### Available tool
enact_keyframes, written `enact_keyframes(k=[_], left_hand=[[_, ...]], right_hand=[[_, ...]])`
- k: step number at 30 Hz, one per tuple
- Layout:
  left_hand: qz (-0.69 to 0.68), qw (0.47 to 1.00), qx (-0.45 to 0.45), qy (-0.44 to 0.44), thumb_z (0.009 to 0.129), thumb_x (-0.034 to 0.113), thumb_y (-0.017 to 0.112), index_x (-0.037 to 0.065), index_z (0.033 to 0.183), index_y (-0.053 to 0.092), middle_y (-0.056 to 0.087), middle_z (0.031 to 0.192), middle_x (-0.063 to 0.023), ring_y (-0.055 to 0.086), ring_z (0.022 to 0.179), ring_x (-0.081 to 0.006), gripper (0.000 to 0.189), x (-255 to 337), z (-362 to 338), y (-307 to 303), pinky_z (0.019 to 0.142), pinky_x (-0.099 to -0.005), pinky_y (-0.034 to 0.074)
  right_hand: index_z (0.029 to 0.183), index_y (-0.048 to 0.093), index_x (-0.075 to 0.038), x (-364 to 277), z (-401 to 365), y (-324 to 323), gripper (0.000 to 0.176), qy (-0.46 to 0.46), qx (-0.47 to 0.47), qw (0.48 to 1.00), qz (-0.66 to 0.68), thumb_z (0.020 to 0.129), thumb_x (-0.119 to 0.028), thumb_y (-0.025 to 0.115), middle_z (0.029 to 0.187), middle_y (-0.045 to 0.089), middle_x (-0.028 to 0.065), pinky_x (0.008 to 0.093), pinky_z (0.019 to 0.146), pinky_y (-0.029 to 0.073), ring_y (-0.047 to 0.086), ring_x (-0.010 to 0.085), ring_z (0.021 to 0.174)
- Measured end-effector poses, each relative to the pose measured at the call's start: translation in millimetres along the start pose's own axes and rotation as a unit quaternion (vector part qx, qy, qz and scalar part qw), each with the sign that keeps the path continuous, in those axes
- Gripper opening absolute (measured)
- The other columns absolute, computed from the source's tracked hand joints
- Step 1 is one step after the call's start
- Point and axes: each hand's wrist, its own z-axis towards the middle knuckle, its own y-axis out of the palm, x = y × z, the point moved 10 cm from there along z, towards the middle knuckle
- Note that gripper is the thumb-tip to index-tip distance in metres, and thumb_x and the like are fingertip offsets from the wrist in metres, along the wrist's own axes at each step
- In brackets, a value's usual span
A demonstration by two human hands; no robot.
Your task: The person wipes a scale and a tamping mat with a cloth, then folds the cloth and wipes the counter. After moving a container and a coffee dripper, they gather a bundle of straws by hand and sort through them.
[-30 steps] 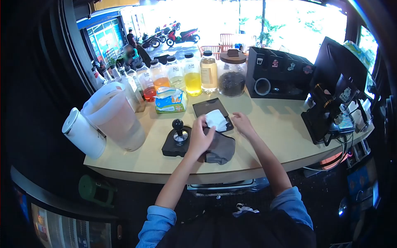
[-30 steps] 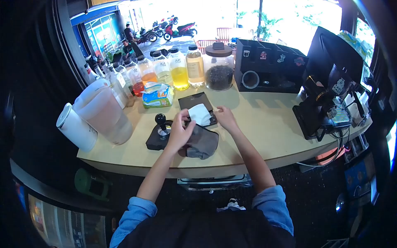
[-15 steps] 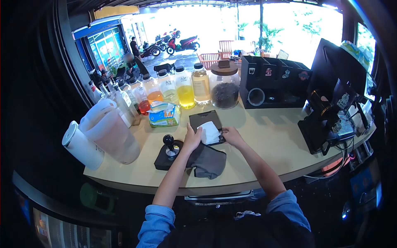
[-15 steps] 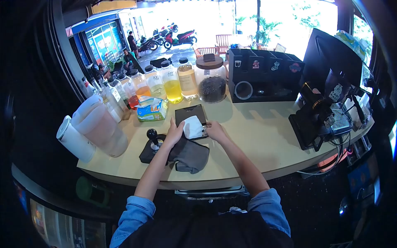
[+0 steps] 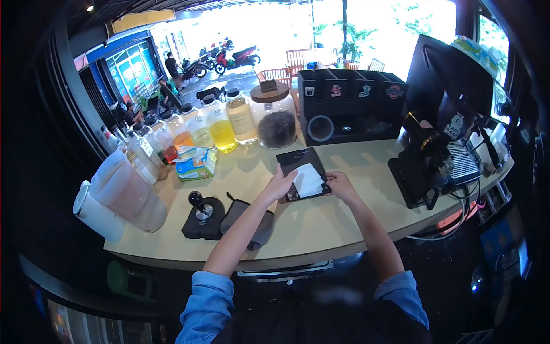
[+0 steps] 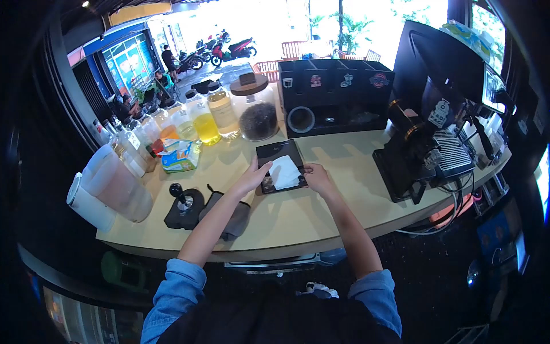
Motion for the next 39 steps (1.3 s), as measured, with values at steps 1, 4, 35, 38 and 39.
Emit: enact_keyframes(k=[1,4,35,38,39], left_hand=[[-0.012,1.0,0.009,-0.014,0.089,0.037,0.05,-0.005,0.138,0.009,0.033,0.137,-0.0218,0.033,0.127,-0.0265,0.077,2,1,11,0.105,-0.0317,0.025],[-0.051,0.998,-0.005,0.029,0.089,0.037,0.05,-0.005,0.139,0.008,0.036,0.135,-0.0216,0.035,0.126,-0.0262,0.078,14,12,47,0.104,-0.0324,0.027],[-0.254,0.964,0.034,0.075,0.088,0.03,0.049,-0.007,0.137,0.012,0.035,0.133,-0.0242,0.037,0.123,-0.0268,0.072,69,95,213,0.1,-0.0298,0.03],[-0.294,0.953,0.009,0.077,0.088,0.028,0.051,-0.007,0.137,0.011,0.039,0.128,-0.0232,0.045,0.115,-0.0252,0.072,88,78,211,0.092,-0.0304,0.039],[-0.329,0.942,-0.005,0.061,0.088,0.027,0.052,-0.007,0.137,0.01,0.042,0.125,-0.0221,0.049,0.11,-0.0239,0.073,95,66,210,0.086,-0.0303,0.044]], right_hand=[[0.114,0.05,0.008,4,-3,-11,0.033,0.001,0.004,1.0,0.001,0.082,0.006,0.045,0.102,0.057,0.0123,0.0314,0.066,0.056,0.06,0.0199,0.086],[0.115,0.05,0.008,9,-15,-52,0.033,-0.013,0.044,0.999,-0.001,0.082,0.005,0.045,0.101,0.057,0.0126,0.0312,0.066,0.056,0.059,0.02,0.087],[0.134,0.024,0.007,8,-43,-180,0.063,-0.138,0.173,0.909,-0.353,0.081,-0.011,0.054,0.141,0.021,0.0283,0.04,0.108,0.022,0.02,0.0393,0.132],[0.134,0.022,0.007,5,-45,-176,0.064,-0.135,0.163,0.907,-0.363,0.082,-0.012,0.054,0.141,0.019,0.0281,0.0413,0.108,0.021,0.019,0.0402,0.132],[0.134,0.022,0.007,3,-48,-178,0.065,-0.133,0.178,0.902,-0.369,0.082,-0.012,0.055,0.142,0.019,0.028,0.0421,0.108,0.021,0.018,0.0405,0.133]])
